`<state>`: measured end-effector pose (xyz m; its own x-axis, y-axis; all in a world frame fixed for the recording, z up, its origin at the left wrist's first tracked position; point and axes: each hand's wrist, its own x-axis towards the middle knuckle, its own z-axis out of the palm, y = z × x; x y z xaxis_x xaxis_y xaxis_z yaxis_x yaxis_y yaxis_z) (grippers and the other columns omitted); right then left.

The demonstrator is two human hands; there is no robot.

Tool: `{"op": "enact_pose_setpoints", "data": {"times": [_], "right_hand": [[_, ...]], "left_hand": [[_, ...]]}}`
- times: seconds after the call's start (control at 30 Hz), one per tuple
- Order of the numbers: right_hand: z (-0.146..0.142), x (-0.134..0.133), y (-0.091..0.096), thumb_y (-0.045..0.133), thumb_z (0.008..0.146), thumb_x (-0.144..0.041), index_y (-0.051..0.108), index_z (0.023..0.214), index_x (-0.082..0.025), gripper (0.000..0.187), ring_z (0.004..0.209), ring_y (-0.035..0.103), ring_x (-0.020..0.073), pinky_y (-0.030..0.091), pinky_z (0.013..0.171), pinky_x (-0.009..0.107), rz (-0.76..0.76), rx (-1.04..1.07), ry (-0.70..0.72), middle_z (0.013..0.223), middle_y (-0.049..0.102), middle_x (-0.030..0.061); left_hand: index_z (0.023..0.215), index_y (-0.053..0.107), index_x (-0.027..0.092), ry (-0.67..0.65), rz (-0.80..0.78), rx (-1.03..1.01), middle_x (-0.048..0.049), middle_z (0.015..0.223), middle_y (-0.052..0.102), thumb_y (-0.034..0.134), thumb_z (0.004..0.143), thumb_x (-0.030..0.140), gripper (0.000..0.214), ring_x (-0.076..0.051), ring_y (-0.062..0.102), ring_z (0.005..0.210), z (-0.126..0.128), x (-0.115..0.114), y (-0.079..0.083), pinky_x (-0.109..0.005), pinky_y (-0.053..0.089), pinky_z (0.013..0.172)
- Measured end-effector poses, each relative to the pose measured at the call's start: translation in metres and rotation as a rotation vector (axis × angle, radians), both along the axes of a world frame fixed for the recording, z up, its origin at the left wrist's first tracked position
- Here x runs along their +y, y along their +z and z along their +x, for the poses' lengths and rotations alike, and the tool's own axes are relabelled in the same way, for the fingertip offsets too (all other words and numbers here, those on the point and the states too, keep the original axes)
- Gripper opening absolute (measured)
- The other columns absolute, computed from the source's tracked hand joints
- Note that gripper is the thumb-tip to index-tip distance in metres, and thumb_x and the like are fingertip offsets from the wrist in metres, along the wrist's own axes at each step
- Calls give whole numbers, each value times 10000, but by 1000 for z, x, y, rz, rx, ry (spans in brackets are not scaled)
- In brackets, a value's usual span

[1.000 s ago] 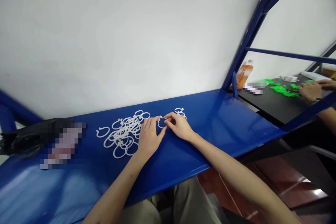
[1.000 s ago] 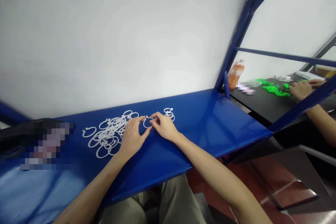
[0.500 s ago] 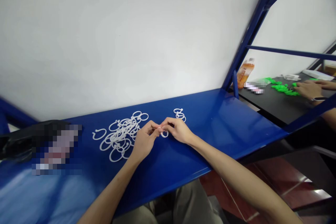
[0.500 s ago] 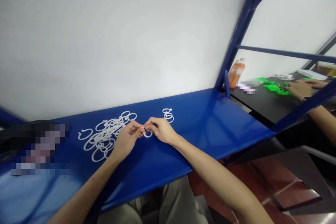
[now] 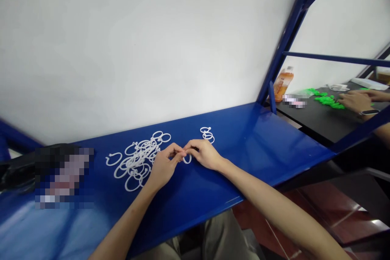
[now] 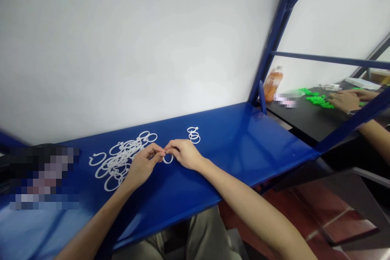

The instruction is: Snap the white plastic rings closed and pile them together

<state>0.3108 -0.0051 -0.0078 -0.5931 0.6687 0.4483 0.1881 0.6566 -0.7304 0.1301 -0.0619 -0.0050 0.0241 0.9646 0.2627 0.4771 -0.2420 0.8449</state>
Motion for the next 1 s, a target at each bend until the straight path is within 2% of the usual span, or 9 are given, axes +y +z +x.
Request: {"op": "enact_pose_setpoints", "data": {"times": [0.13,0.3,0.47,0.6,0.73,0.83,0.9,1.0], "right_hand": [[-2,2,-5,606,906,-97,696,955,-182,134,858,613,147,484,768,250,157,-71,-59,1016,639,56],[1,4,-4,554,917,-80,682,1040,-185,206,821,604,148,496,765,268,154,-92,-103,943,626,44],[3,2,5,530,967,-161,687,1020,-192,169,799,601,145,504,764,281,155,-65,-122,934,628,46],[3,0,6,634,941,-287,675,1032,-189,139,792,608,146,515,750,276,156,-51,-55,927,611,41],[1,-1,2,632,932,-223,662,998,-183,83,789,615,137,509,740,255,159,-42,-15,910,615,33],[1,2,1,599,934,-178,654,967,-182,64,767,607,136,495,722,248,190,-73,-26,888,620,31],[5,9,1,587,930,-170,650,948,-186,67,766,603,143,485,724,255,232,-104,-100,883,630,34],[21,28,0,568,937,-195,644,923,-190,77,758,605,156,474,735,273,245,-87,-415,888,651,46]], "left_hand": [[847,631,228,35,144,199,10,767,670,595,888,383,164,-155,613,699,5,1,-8,-282,487,694],[1003,609,224,35,326,332,-46,947,667,526,939,299,130,-199,632,891,8,2,-20,-349,514,826],[1111,564,204,136,369,353,-68,980,662,531,928,264,195,-229,639,964,6,6,-23,-400,517,881],[1218,528,195,166,382,390,-74,979,679,545,917,249,307,-263,627,1043,2,9,-28,-445,492,933],[1256,525,202,140,410,466,-87,1045,692,542,929,255,332,-271,614,1042,-1,11,-34,-445,486,922],[1243,541,196,136,455,514,-88,1020,706,534,950,292,309,-277,610,1033,0,9,-31,-442,482,917],[1235,559,197,155,479,566,-91,1021,709,528,956,315,304,-282,605,1039,1,9,-24,-448,467,937],[1202,608,182,247,466,701,-139,1112,689,507,953,328,306,-325,578,1093,-1,15,-14,-485,436,962]]}}
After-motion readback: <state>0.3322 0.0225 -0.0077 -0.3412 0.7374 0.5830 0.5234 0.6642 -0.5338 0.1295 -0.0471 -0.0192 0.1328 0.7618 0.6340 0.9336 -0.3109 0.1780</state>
